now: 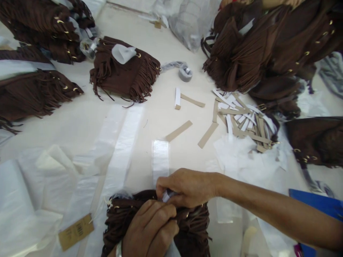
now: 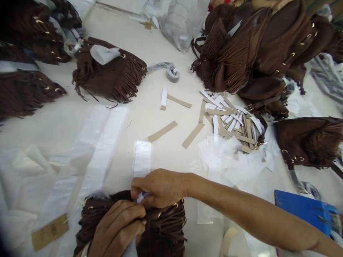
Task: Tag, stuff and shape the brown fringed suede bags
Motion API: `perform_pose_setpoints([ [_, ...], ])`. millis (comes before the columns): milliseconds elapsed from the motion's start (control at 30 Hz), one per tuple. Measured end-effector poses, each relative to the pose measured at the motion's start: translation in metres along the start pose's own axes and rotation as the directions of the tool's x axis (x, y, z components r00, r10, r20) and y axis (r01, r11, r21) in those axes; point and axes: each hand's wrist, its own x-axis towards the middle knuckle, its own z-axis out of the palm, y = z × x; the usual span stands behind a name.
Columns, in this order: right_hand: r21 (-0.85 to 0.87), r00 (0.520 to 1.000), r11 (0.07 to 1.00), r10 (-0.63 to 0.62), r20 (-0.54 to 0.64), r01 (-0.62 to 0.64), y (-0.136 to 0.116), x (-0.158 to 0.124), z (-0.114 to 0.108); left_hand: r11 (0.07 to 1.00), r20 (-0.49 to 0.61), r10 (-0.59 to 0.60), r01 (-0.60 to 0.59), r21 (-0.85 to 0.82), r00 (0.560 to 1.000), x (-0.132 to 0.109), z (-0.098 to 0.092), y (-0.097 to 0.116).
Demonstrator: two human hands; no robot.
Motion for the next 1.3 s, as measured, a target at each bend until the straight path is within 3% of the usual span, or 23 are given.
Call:
perform_pose_setpoints([
  [200, 0.138, 0.952, 0.989, 0.007, 0.306, -0.052, 0.009, -0.001, -0.008, 0.999, -0.055, -0.025, 0.023, -0.023, 0.998, 0.002, 0.000, 0.000],
  [267, 0.134, 0.956, 0.991, -0.049, 0.290, 0.010, 0.013, -0.001, -0.006, 0.999, -0.056, -0.043, 0.041, -0.026, 0.998, 0.005, -0.002, 0.001],
  [367, 0.150, 0.981, 0.987, -0.088, 0.174, 0.062, 0.015, -0.008, -0.006, 0.996, -0.046, -0.081, 0.080, -0.030, 0.996, 0.009, -0.003, 0.002],
  [533, 0.212, 1.000, 0.977, 0.021, 0.018, -0.025, 0.004, -0.030, -0.010, 0.996, -0.123, -0.092, 0.091, -0.017, 0.988, 0.008, 0.003, -0.001],
  [633, 0.188, 0.996, 0.980, 0.045, 0.082, -0.060, 0.001, -0.033, -0.005, 0.995, -0.097, -0.096, 0.094, -0.022, 0.991, 0.007, 0.004, -0.002],
  [800, -0.048, 0.992, 0.998, -0.032, 0.122, 0.038, 0.012, -0.018, 0.011, 0.996, -0.026, -0.087, 0.087, 0.007, 0.996, 0.002, 0.004, -0.005],
  [900, -0.120, 0.998, 0.992, -0.045, 0.032, 0.048, 0.010, -0.018, 0.020, 0.988, 0.057, -0.153, 0.154, -0.006, 0.987, 0.001, 0.003, -0.005],
  [1000, -0.240, 0.982, 0.970, -0.018, -0.186, -0.027, -0.003, -0.031, 0.037, 0.965, 0.183, -0.260, 0.262, 0.015, 0.948, 0.007, -0.004, -0.003],
  [1100, -0.332, 0.879, 0.923, 0.013, -0.477, -0.194, -0.016, -0.046, 0.066, 0.949, 0.363, -0.315, 0.287, 0.130, 0.877, 0.013, -0.016, 0.003],
  [1167, -0.362, 0.800, 0.888, 0.011, -0.599, -0.283, -0.020, -0.051, 0.088, 0.933, 0.420, -0.348, 0.264, 0.246, 0.838, 0.012, -0.023, 0.011],
  [1300, -0.392, 0.714, 0.851, -0.029, -0.699, -0.350, -0.017, -0.054, 0.115, 0.851, 0.304, -0.460, 0.318, 0.418, 0.834, -0.007, -0.028, 0.042],
])
